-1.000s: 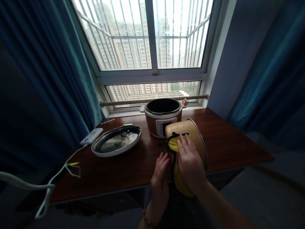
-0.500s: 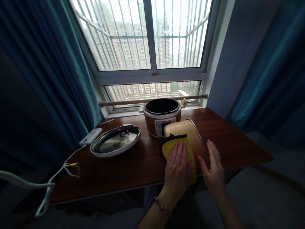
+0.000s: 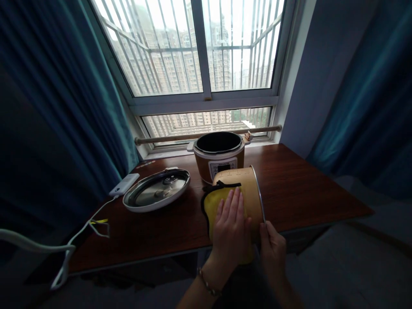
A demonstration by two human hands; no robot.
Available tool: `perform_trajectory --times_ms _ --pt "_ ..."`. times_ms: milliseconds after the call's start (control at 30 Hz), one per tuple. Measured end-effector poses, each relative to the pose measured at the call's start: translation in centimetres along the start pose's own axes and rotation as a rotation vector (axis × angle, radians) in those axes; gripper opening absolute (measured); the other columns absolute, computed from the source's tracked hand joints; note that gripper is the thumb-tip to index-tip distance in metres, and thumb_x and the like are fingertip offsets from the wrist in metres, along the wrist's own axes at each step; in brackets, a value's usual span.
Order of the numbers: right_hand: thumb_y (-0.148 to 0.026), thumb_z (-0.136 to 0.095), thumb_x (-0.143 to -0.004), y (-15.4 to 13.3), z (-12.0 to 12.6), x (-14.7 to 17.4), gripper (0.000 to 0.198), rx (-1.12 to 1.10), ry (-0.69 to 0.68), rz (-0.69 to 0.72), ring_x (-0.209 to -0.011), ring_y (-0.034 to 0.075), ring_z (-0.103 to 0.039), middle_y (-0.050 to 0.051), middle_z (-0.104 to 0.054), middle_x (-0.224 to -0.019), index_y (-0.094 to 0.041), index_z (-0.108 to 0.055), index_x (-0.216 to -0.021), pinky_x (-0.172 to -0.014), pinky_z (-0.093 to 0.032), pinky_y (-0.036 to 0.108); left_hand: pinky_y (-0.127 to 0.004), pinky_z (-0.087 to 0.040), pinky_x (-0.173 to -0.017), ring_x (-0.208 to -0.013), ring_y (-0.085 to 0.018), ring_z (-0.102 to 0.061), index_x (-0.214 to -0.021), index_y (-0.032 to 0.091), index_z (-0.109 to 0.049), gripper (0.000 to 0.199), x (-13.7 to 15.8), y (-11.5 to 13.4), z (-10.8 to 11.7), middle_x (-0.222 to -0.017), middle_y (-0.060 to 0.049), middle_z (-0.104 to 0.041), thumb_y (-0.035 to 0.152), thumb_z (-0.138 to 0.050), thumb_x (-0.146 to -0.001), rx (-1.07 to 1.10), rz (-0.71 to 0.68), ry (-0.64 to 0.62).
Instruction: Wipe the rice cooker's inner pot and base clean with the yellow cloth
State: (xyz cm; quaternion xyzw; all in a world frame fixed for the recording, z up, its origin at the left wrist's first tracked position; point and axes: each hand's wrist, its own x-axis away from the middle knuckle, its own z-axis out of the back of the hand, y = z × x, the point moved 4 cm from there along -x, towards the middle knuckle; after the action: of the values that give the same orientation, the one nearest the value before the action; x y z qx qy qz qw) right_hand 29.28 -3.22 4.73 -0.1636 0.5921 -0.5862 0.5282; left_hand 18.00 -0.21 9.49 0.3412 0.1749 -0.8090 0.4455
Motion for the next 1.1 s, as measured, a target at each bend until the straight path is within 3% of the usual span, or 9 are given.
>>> perform_trajectory --times_ms 133,267,400,500,667,800,967,1100 --pt "-0.043 -0.035 -0.091 -1.3 -1.0 0.2 0.041 -0.022 -0.031 -0.047 -0.045 0.009 -0.042 -0.004 -0.044 -0.05 -0.018 -0.046 -0.061 -0.045 -0.031 0.02 -0.042 -0.034 -0.106 -0.133 -0.024 -0.033 -0.137 0.008 -0.033 0.05 -1.4 -0.4 0.6 -0.141 -0.014 -0.04 0.018 -0.041 -0.089 0.009 0.011 0.014" --pt "-0.046 -0.035 -0.09 -2.2 -1.5 -0.2 0.042 -0.013 -0.009 -0.096 -0.044 0.008 -0.037 -0.005 -0.04 -0.049 -0.018 -0.043 -0.059 -0.044 -0.027 0.02 -0.049 -0.035 -0.105 -0.133 -0.03 -0.03 -0.134 0.005 -0.037 0.055 -0.9 -2.3 0.8 -0.139 -0.019 -0.041 0.029 -0.05 -0.086 0.046 0.178 0.11" --pt "-0.047 -0.035 -0.09 -2.4 -1.7 -0.4 0.042 -0.044 -0.02 -0.121 -0.044 0.008 -0.034 -0.006 -0.037 -0.048 -0.019 -0.04 -0.059 -0.045 -0.025 0.021 -0.046 -0.038 -0.104 -0.131 -0.024 -0.036 -0.128 0.011 -0.046 0.04 -0.1 -3.7 0.8 -0.133 -0.014 -0.05 0.016 -0.043 -0.089 0.121 0.185 0.172" --pt "-0.049 -0.035 -0.089 -2.3 -1.9 -0.3 0.043 -0.07 -0.034 -0.14 -0.045 0.008 -0.034 -0.006 -0.037 -0.049 -0.019 -0.041 -0.06 -0.046 -0.025 0.021 -0.044 -0.037 -0.105 -0.129 -0.022 -0.039 -0.125 0.013 -0.051 0.036 -1.2 -3.3 0.9 -0.131 -0.01 -0.053 0.017 -0.041 -0.09 0.171 0.146 0.123" --pt "-0.051 -0.036 -0.088 -1.9 -2.3 0.0 0.041 -0.223 -0.118 -0.229 -0.053 0.01 -0.041 -0.004 -0.046 -0.055 -0.018 -0.045 -0.065 -0.05 -0.03 0.021 -0.04 -0.034 -0.109 -0.127 -0.019 -0.042 -0.124 0.013 -0.052 0.037 -5.2 0.0 1.0 -0.132 -0.007 -0.053 0.022 -0.038 -0.091 0.248 0.099 -0.04" --pt "-0.053 -0.04 -0.086 -1.5 -2.2 -0.7 0.04 -0.28 -0.155 -0.263 -0.059 0.011 -0.041 -0.003 -0.048 -0.06 -0.017 -0.049 -0.069 -0.053 -0.032 0.021 -0.037 -0.034 -0.108 -0.124 -0.017 -0.046 -0.125 0.012 -0.051 0.039 -7.4 0.9 0.5 -0.132 -0.008 -0.053 0.023 -0.034 -0.093 0.248 0.124 -0.108" --pt "-0.055 -0.039 -0.085 -1.3 -1.9 -1.6 0.044 -0.201 -0.122 -0.267 -0.053 0.01 -0.034 -0.005 -0.036 -0.055 -0.019 -0.043 -0.061 -0.049 -0.026 0.022 -0.035 -0.034 -0.105 -0.118 -0.018 -0.051 -0.12 0.013 -0.056 0.036 -8.6 -2.5 0.0 -0.125 -0.008 -0.058 0.023 -0.035 -0.092 0.179 0.215 -0.138" --pt "-0.054 -0.04 -0.086 -1.5 -2.0 -1.5 0.043 -0.183 -0.129 -0.262 -0.054 0.009 -0.033 -0.005 -0.035 -0.057 -0.018 -0.045 -0.063 -0.051 -0.026 0.021 -0.032 -0.044 -0.088 -0.102 -0.019 -0.06 -0.11 0.019 -0.062 0.034 -9.0 -6.3 -0.2 -0.113 -0.006 -0.066 0.026 -0.033 -0.093 0.178 0.34 -0.236"
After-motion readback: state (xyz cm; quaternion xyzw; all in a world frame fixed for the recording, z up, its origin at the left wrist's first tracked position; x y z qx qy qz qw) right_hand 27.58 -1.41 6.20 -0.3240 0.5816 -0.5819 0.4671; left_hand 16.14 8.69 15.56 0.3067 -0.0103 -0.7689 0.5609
